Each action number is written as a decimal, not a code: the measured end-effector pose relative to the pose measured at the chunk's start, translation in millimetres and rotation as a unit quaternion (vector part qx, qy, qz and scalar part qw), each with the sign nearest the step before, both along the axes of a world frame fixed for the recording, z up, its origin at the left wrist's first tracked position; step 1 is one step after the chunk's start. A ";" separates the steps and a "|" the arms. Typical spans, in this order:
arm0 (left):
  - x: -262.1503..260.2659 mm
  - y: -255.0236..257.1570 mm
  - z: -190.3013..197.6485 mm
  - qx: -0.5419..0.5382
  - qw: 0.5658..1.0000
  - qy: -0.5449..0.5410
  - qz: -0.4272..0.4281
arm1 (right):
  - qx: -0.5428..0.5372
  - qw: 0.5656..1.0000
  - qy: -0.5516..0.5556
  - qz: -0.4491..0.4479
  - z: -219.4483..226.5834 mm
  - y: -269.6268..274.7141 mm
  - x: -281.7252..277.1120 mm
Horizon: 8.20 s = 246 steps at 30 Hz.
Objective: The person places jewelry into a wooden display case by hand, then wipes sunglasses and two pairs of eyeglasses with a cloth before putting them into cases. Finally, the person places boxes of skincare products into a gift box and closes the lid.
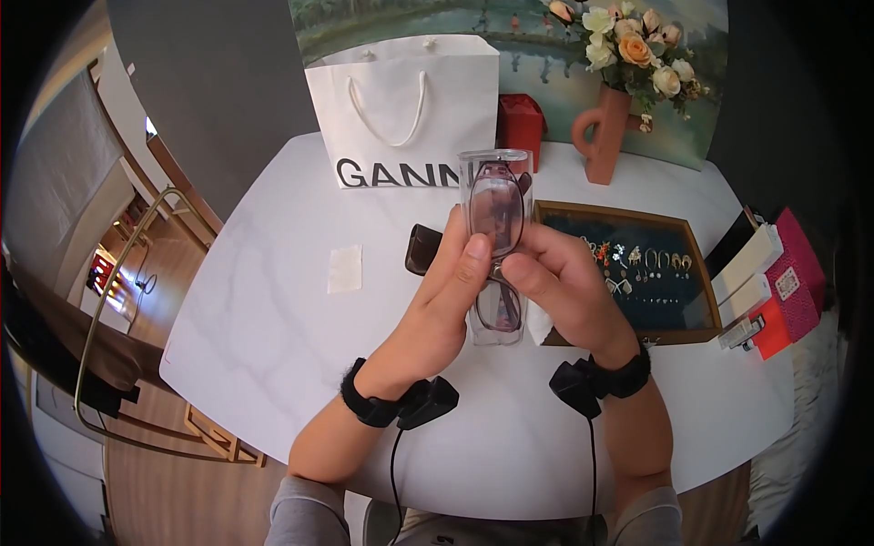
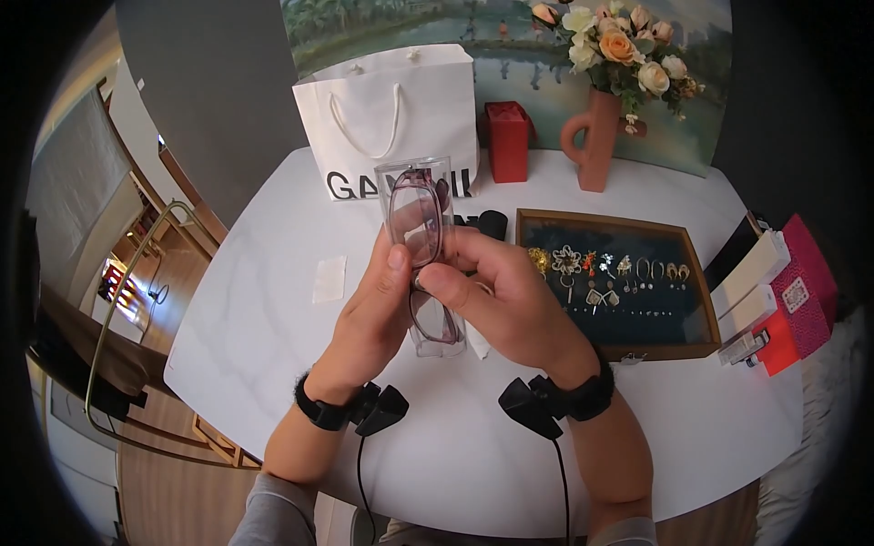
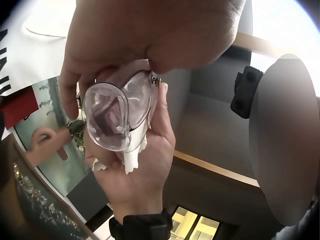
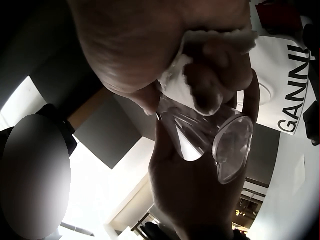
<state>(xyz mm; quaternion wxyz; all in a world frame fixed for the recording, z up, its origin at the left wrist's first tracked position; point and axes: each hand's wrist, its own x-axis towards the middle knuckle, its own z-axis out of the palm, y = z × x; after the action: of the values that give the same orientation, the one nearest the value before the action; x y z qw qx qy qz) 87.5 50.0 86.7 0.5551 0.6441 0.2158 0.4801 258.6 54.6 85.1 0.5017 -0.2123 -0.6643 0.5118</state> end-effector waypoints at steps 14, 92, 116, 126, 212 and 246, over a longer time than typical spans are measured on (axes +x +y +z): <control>10.0 -3.7 -8.0 -0.050 0.997 -0.057 0.003 | 0.124 0.983 -0.074 -0.116 -7.9 2.8 -6.2; -85.2 -2.9 -70.4 -0.052 0.868 0.452 0.200 | -0.365 0.904 0.138 0.177 -139.6 13.5 -74.6; -117.5 20.3 -79.3 -0.345 0.922 0.167 0.045 | -0.293 0.929 0.044 0.221 -138.3 5.0 -84.0; -195.5 122.6 -49.8 -0.231 0.896 0.287 0.248 | -0.232 0.948 -0.028 0.217 -142.5 7.0 -82.7; 60.7 -74.5 8.5 -0.175 0.933 0.135 -0.284 | -0.004 0.385 -0.659 -0.646 -20.7 -287.1 403.4; 63.3 -75.6 11.0 -0.177 0.953 0.009 -0.247 | 0.186 0.425 -0.634 -0.619 169.6 -232.1 266.0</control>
<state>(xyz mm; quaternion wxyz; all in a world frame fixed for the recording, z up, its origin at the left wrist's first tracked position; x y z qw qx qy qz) 150.7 -25.6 97.7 0.7593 0.5730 0.1368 0.2765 524.5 -177.5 254.7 0.1483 -0.7326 -0.5643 -0.3506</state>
